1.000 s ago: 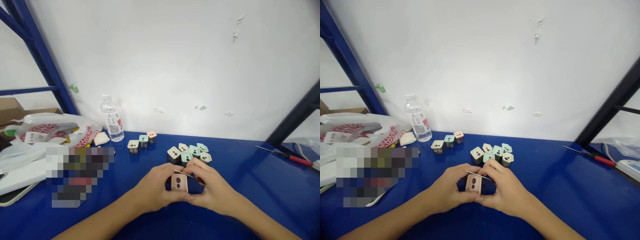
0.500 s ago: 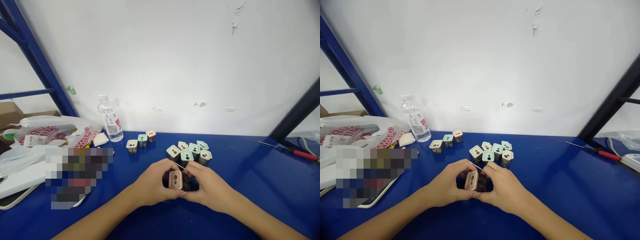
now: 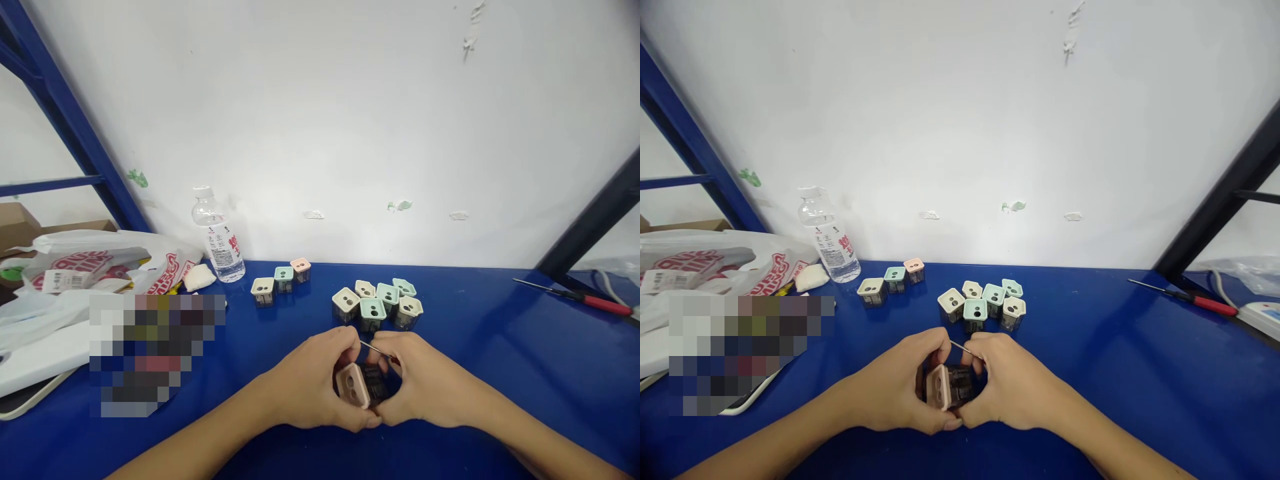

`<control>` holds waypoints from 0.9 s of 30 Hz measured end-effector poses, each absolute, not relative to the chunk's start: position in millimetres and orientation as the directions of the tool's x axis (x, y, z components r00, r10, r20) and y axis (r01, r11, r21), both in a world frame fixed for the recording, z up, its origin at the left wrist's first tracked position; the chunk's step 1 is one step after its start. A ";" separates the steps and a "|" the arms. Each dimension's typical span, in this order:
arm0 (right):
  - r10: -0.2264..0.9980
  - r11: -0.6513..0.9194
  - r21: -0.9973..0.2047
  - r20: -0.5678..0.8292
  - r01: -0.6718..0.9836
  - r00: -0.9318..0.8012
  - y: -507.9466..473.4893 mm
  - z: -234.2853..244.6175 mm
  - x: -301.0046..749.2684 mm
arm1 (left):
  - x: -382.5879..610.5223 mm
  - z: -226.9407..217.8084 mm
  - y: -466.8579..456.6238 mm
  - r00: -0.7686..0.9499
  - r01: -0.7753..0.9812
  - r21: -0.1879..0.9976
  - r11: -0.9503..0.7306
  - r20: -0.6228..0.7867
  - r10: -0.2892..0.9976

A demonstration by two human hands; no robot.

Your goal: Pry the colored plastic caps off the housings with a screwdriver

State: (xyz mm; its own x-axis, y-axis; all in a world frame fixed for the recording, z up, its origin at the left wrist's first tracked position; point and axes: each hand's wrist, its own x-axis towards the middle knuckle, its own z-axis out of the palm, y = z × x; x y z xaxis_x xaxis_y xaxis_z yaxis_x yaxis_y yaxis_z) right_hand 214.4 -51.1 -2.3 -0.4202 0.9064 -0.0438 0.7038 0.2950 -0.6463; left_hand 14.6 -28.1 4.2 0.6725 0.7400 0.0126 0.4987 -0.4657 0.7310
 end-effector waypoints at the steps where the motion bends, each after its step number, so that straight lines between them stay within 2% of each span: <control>1: 0.899 0.281 -0.679 -0.062 0.678 -0.434 -51.3 -1.9 214.1 | 15.1 3.5 -28.8 0.673 0.496 0.737 -0.459 0.008 0.740; 5: 0.866 0.233 -0.776 -0.109 0.586 -0.488 -52.1 -1.8 213.4 | 16.5 1.8 -30.1 0.675 0.503 0.740 -0.446 -0.014 0.738; 9: 0.833 0.193 -0.815 -0.158 0.546 -0.530 -50.2 -6.6 215.0 | 13.8 3.3 -26.2 0.694 0.473 0.785 -0.399 -0.054 0.718; 11: 0.823 0.178 -0.824 -0.175 0.539 -0.540 -48.8 -9.1 215.1 | 10.4 4.3 -22.5 0.699 0.428 0.815 -0.391 -0.024 0.715; 17: 0.909 0.266 -0.739 -0.021 0.618 -0.417 -48.3 -9.4 210.2 | 4.4 1.2 -13.2 0.751 0.306 0.810 -0.500 0.117 0.650; 21: 0.909 0.317 -0.700 0.031 0.640 -0.416 -46.9 -12.0 210.3 | 5.9 -5.4 -9.9 0.749 0.210 0.885 -0.417 0.129 0.650; 27: 0.887 0.359 -0.701 0.052 0.616 -0.458 -44.7 -17.4 211.5 | 7.9 -7.7 -7.6 0.773 0.282 0.813 -0.509 0.121 0.623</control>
